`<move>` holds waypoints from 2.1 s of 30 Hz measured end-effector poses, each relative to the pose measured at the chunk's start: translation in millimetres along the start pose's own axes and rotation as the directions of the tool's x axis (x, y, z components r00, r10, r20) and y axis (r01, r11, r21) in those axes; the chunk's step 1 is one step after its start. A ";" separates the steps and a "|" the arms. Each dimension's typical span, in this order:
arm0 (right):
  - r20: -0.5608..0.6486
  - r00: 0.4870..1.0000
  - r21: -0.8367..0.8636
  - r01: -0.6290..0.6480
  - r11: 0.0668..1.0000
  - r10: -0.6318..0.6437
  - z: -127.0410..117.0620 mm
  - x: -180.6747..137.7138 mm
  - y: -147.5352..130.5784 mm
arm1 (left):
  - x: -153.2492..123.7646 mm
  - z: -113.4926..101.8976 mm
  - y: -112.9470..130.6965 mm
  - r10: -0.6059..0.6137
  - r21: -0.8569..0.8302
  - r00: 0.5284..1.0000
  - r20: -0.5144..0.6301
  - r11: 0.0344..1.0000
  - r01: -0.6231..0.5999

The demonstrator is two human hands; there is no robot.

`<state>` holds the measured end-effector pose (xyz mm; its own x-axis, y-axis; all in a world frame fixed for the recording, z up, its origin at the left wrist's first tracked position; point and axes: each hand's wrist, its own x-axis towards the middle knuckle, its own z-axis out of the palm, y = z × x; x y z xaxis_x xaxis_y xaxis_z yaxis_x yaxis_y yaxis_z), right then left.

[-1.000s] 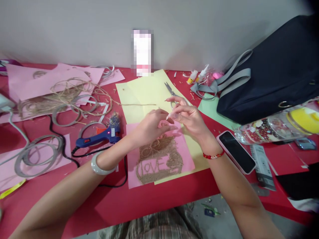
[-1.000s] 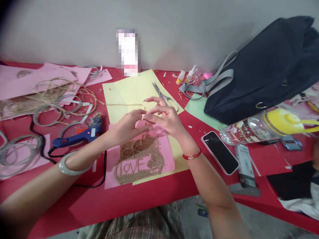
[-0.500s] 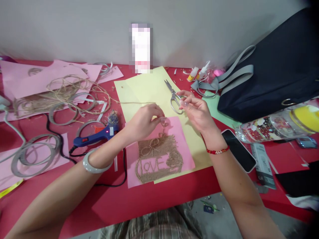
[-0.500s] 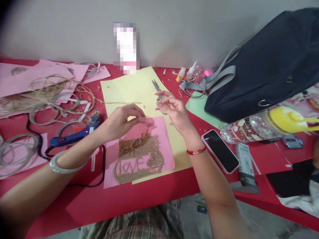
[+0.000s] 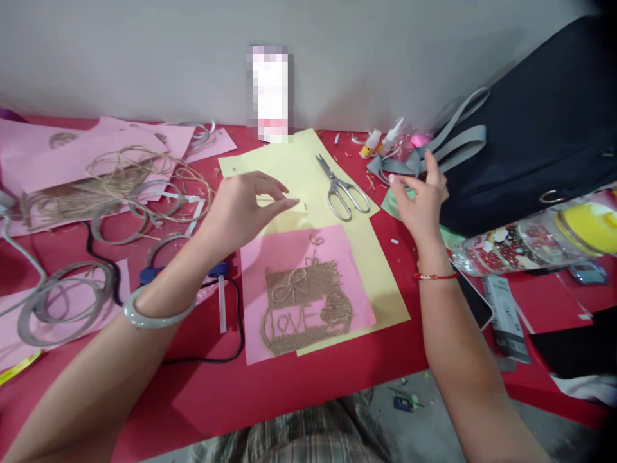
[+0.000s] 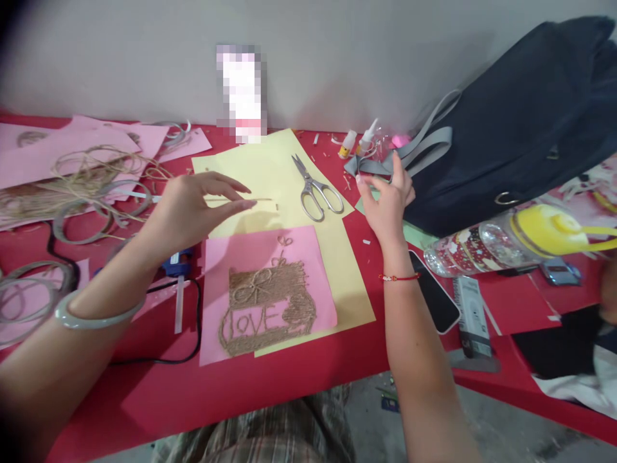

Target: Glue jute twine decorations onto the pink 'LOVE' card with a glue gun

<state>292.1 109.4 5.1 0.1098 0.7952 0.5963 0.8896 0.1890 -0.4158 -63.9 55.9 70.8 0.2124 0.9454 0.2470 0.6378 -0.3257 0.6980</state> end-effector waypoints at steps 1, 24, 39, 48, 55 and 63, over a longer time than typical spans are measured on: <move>-0.022 1.000 -0.013 -0.012 1.000 0.012 1.1 0.4 1.7 | 1.2 -3.2 -1.2 -0.008 0.034 1.000 -0.027 0.999 0.008; 0.657 0.665 0.751 -0.622 0.223 -0.355 -25.3 -40.1 -133.8 | -18.1 23.6 22.9 0.455 0.078 0.852 0.257 0.869 -0.488; 0.607 0.739 0.795 -0.556 0.243 -0.294 -23.9 -31.4 -127.6 | -10.3 16.5 16.8 -0.097 -0.651 0.982 0.159 0.738 0.178; 0.628 0.759 0.750 -0.528 0.399 -0.174 -23.3 -22.0 -114.9 | -3.8 10.7 7.8 -0.152 -0.556 0.987 0.045 0.817 0.151; 0.517 0.854 0.733 -0.407 0.545 -0.057 -18.1 -17.2 -94.9 | -2.1 -10.1 12.7 -0.125 -0.571 0.992 -0.025 0.816 0.089; 0.464 0.886 0.646 -0.350 0.679 0.014 -1.6 -21.0 -88.0 | -0.8 -32.8 9.2 -0.128 -0.530 0.982 -0.141 0.847 0.034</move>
<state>212.2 75.2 30.3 -0.0961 0.9744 0.2033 0.2789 0.2224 -0.9342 -82.4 51.9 99.2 0.0231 0.9685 0.2480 0.1555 -0.2485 0.9561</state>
